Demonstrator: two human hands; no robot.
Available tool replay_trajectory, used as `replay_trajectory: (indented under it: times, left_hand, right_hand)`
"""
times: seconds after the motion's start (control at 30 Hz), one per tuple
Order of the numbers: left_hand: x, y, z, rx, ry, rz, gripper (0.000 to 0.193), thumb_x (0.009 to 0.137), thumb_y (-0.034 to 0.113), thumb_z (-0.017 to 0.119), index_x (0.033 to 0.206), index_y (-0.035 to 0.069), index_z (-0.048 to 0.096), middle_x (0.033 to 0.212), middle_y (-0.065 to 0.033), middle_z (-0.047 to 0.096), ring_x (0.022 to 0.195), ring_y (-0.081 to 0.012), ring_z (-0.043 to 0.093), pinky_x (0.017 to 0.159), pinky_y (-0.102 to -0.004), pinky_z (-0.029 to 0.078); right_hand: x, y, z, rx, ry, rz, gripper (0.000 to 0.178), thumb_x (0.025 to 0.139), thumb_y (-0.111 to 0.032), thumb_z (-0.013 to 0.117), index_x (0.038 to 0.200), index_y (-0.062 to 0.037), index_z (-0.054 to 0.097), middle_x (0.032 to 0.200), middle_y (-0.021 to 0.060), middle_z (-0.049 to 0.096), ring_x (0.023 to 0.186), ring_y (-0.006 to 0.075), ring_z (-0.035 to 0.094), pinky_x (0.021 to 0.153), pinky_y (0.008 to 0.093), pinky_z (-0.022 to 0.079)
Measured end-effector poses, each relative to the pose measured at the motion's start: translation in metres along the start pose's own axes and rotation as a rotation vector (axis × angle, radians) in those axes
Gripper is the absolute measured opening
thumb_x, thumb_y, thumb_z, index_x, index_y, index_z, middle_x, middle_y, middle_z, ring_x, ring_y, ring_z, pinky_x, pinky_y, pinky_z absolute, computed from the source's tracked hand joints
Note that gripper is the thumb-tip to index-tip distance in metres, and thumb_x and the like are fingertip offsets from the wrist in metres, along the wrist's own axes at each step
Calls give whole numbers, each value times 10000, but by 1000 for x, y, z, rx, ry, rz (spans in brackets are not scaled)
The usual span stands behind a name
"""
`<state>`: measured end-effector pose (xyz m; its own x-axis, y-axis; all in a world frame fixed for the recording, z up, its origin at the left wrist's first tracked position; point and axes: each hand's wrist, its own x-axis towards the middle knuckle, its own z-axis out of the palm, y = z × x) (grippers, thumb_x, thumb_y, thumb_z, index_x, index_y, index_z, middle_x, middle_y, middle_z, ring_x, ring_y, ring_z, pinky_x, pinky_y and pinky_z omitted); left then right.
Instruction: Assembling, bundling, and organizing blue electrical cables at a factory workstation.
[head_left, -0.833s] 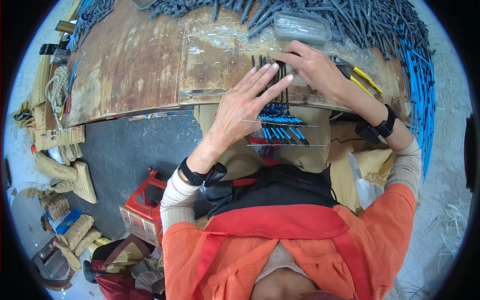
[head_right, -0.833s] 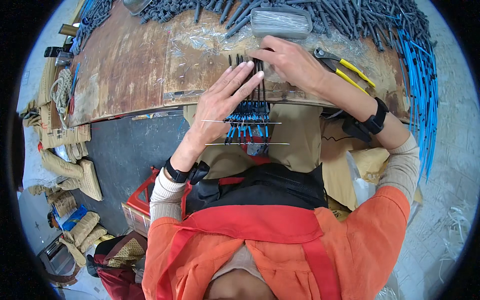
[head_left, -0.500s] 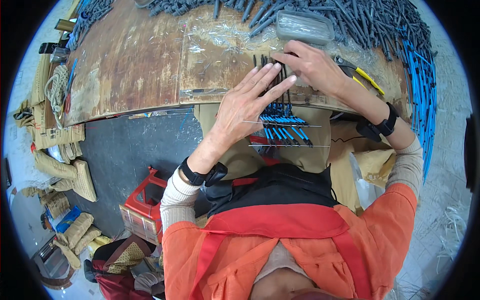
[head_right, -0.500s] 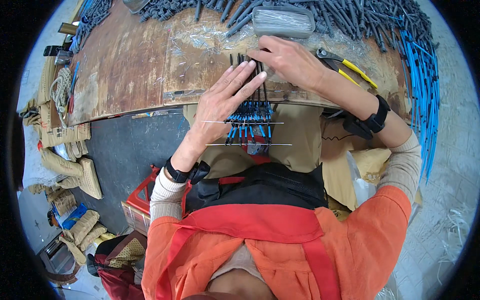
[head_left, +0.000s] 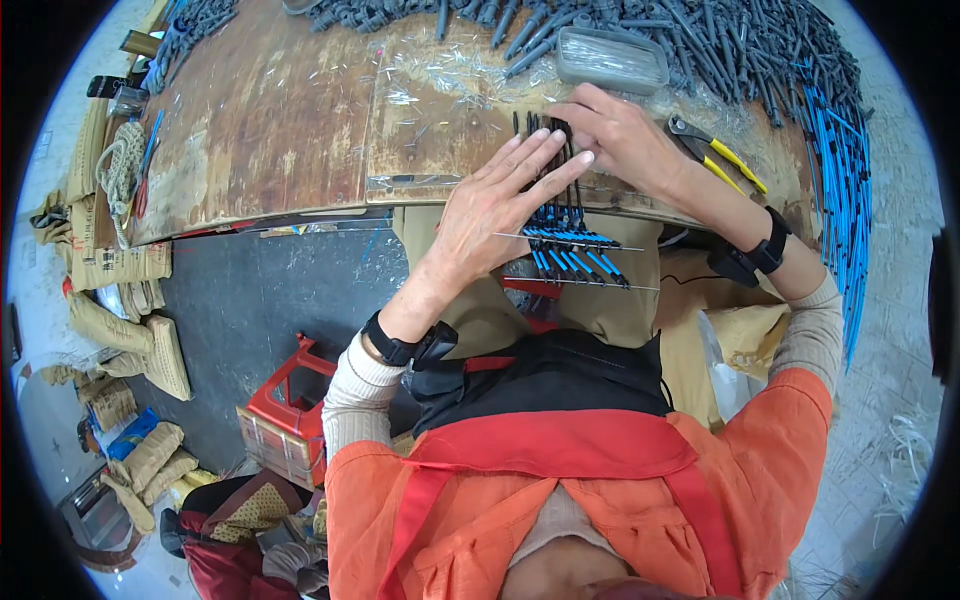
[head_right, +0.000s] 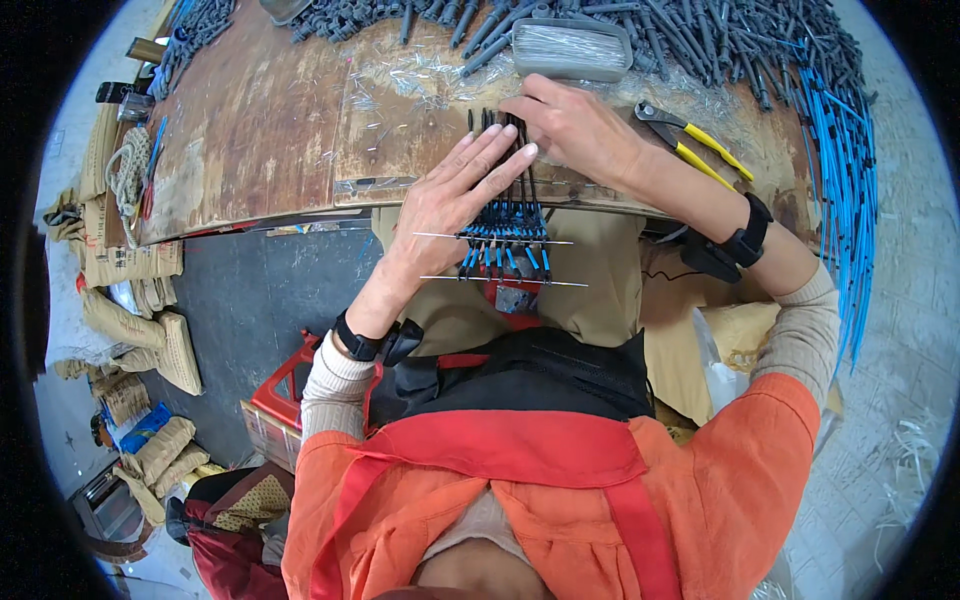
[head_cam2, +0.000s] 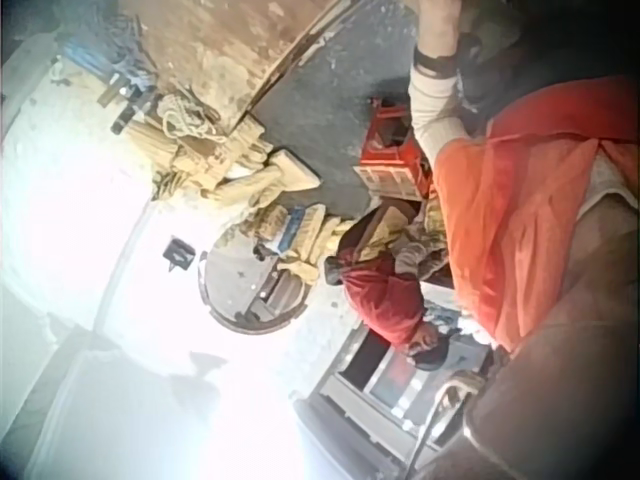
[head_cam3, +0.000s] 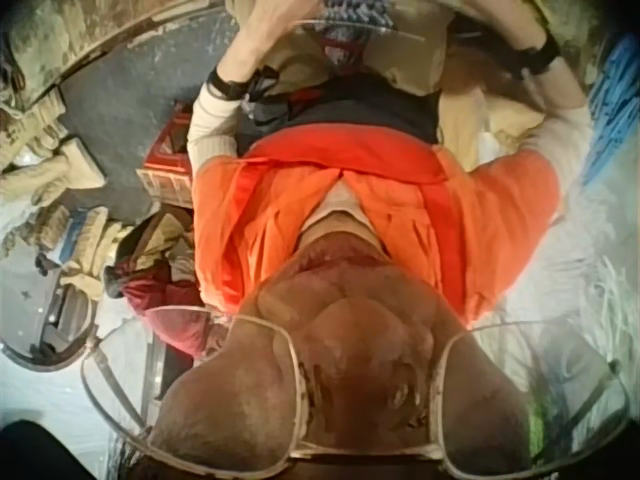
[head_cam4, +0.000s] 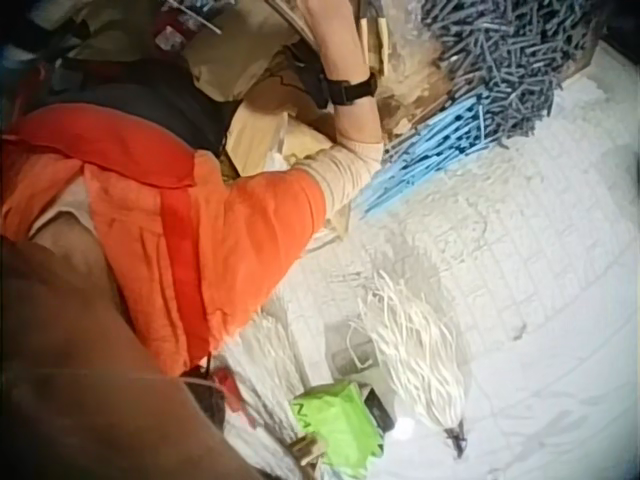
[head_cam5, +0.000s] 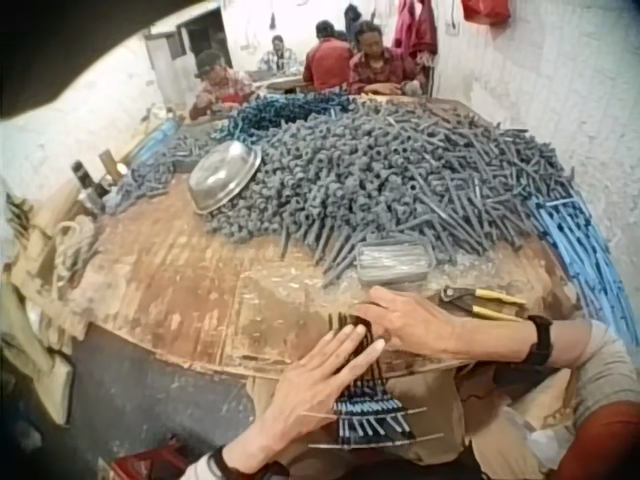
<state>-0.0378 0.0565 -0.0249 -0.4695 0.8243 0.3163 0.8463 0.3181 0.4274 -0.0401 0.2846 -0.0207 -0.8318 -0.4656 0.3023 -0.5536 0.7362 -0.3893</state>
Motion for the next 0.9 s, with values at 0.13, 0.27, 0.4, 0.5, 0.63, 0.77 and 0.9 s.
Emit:
replay_trajectory:
  times: [0.13,0.27,0.4,0.5,0.63,0.77,0.9]
  left_hand:
    - [-5,-3,3,-97,44,23,1009,485,-107,540,1438,195,405,1467,-98,400,1367,-290,358,1138,-412,320]
    - [-4,-4,3,-117,64,56,975,505,-103,521,1427,198,427,1454,-101,419,1362,-294,367,1137,-419,318]
    - [3,-3,-6,-52,-29,75,922,554,-93,507,1422,210,437,1448,-101,427,1355,-304,377,1138,-423,314]
    - [10,-8,-12,13,-102,144,851,608,-56,531,1410,220,457,1439,-101,439,1342,-314,394,1136,-423,318]
    - [4,-7,-7,-22,-55,154,770,656,17,552,1395,223,479,1433,-102,447,1332,-320,407,1131,-426,325]
    - [5,-9,-7,-40,-34,135,704,696,96,566,1384,228,495,1432,-99,449,1329,-315,412,1124,-431,335]
    - [6,-13,-2,0,-45,164,666,730,133,560,1385,237,494,1432,-94,451,1332,-309,410,1123,-431,335]
  right_hand:
    - [0,-6,1,-19,5,25,441,725,27,610,1162,-18,569,935,123,525,791,302,587,684,386,500]
    - [-3,-4,5,-66,34,-6,418,757,9,596,1172,-25,565,960,128,530,827,313,598,703,389,508]
    - [-5,0,9,-108,65,-21,384,788,-4,579,1172,-29,566,974,137,534,858,330,603,725,397,515]
    - [-8,0,8,-84,68,8,376,799,-9,574,1174,-31,568,982,140,538,874,336,604,738,400,517]
    - [-8,-2,6,-65,53,21,371,808,-16,568,1179,-35,570,988,143,541,878,339,603,746,404,518]
    - [-3,2,8,-71,36,5,383,814,-30,565,1197,-43,568,996,142,544,881,339,604,751,405,520]
    - [-3,1,6,-136,32,-24,368,817,-42,560,1184,-34,545,994,145,542,885,343,605,745,401,526]
